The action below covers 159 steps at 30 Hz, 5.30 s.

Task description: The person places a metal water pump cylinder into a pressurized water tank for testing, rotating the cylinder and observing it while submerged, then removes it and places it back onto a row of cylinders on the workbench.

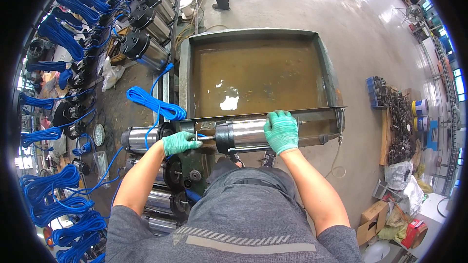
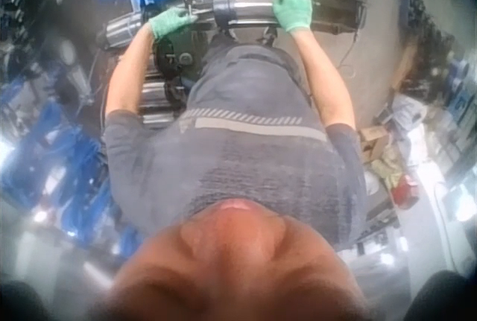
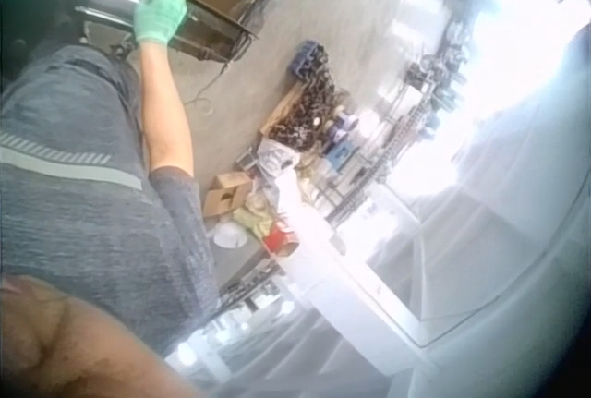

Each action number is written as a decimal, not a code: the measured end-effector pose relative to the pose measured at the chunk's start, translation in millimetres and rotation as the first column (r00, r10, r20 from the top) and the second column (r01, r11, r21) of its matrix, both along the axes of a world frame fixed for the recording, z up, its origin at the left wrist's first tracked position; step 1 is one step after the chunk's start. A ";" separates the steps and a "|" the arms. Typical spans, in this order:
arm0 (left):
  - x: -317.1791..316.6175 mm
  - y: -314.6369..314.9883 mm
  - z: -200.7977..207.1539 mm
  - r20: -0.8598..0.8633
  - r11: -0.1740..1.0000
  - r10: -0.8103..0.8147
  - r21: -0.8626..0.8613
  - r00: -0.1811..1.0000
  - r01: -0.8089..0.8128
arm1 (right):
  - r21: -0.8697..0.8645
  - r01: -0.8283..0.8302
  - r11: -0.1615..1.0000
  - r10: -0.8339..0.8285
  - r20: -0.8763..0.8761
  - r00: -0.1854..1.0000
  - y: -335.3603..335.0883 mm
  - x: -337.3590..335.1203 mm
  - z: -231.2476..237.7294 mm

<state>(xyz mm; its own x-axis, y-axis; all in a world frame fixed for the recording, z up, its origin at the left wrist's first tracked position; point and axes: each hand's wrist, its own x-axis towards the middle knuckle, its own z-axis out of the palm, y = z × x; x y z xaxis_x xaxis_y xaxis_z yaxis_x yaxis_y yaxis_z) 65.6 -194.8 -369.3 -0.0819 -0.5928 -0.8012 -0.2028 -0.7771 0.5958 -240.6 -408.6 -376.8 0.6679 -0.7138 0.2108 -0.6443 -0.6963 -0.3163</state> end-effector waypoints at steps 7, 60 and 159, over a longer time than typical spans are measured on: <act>-28.8 7.1 -18.2 0.893 0.775 -0.058 -0.242 0.447 0.584 | 0.058 0.041 0.997 -0.038 -0.058 0.998 1.6 5.6 4.2; -26.5 15.8 -13.1 0.275 0.859 0.265 -0.503 0.924 -0.097 | 0.079 0.015 0.997 -0.005 -0.119 0.993 -1.0 2.4 4.9; -150.4 16.0 18.0 0.363 0.440 0.869 -0.877 0.336 -0.191 | 0.975 -0.195 -0.110 -0.842 0.013 0.539 -115.2 -248.6 -62.0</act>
